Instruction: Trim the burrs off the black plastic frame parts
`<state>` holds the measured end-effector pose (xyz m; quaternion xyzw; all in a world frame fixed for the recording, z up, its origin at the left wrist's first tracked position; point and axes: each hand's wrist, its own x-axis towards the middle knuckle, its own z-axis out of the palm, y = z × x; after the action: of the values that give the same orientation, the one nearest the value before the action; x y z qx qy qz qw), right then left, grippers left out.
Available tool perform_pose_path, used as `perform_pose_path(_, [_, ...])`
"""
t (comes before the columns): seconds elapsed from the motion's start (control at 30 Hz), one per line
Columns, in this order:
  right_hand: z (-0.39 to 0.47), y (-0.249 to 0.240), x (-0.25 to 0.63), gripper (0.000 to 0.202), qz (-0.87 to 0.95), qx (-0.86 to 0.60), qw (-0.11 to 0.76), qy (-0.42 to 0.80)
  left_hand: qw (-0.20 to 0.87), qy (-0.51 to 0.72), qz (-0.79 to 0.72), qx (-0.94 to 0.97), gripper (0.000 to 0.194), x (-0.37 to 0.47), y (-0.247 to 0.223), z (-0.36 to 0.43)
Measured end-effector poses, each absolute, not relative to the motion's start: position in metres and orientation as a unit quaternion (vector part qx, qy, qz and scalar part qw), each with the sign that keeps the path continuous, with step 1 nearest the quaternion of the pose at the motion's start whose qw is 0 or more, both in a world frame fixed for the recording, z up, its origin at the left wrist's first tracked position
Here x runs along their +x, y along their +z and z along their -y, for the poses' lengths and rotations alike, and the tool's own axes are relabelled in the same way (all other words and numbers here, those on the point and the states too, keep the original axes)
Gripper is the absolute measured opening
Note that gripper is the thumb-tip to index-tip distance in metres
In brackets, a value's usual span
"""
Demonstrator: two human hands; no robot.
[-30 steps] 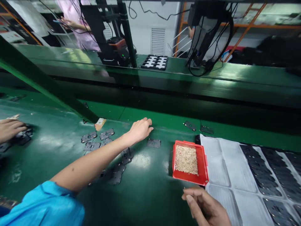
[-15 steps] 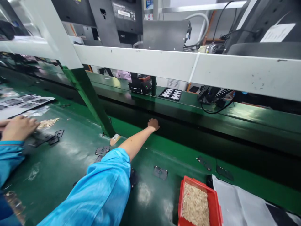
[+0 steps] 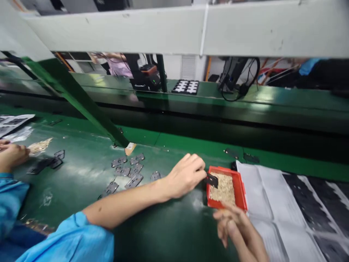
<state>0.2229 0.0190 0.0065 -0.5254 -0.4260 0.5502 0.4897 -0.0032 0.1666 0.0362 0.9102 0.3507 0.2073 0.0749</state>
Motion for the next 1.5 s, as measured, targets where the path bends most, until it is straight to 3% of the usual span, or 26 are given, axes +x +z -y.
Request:
perform_pose_path(0.1, [-0.030,0.020,0.209,0.040,0.451,-0.469,0.491,0.579,0.007,0.327,-0.249,0.911,0.019,0.009,0.029,-0.113])
perform_pose_path(0.2, [-0.030,0.027,0.206,0.038,0.435,-0.494,0.491,0.571,0.048,0.382,-0.263,0.885,0.017,0.012,0.026,-0.087])
perform_pose_path(0.27, [-0.024,0.027,0.212,0.037,0.428,-0.517,0.498,0.549,0.158,0.393,-0.312,0.851,0.036,0.011,0.029,-0.078])
perform_pose_path(0.37, [-0.017,0.025,0.221,0.035,0.448,-0.535,0.483,0.528,0.424,0.368,-0.368,0.742,0.054,0.010,0.038,-0.072])
perform_pose_path(0.43, [-0.014,0.024,0.222,0.033,0.449,-0.544,0.479,0.522,0.558,0.339,-0.372,0.660,0.043,0.015,0.042,-0.072])
perform_pose_path(0.5, [-0.015,0.024,0.221,0.030,0.444,-0.557,0.482,0.511,0.626,0.321,-0.368,0.608,0.020,0.022,0.041,-0.075])
perform_pose_path(0.53, [-0.015,0.024,0.221,0.028,0.453,-0.559,0.480,0.503,0.640,0.314,-0.369,0.596,0.018,0.026,0.040,-0.077])
perform_pose_path(0.7, [-0.023,0.020,0.231,0.018,0.600,-0.541,0.452,0.377,0.626,0.281,-0.390,0.614,0.027,0.038,0.038,-0.083])
perform_pose_path(0.8, [-0.030,0.019,0.237,0.024,0.657,-0.543,0.482,0.203,0.590,0.267,-0.395,0.652,0.022,0.042,0.041,-0.081])
perform_pose_path(0.9, [-0.035,0.023,0.238,0.028,0.704,-0.499,0.494,0.111,0.577,0.217,-0.394,0.681,0.014,0.047,0.046,-0.077])
perform_pose_path(1.5, [-0.029,0.025,0.251,0.047,0.741,-0.464,0.470,0.123,0.554,0.167,-0.403,0.709,0.018,0.062,0.063,-0.062])
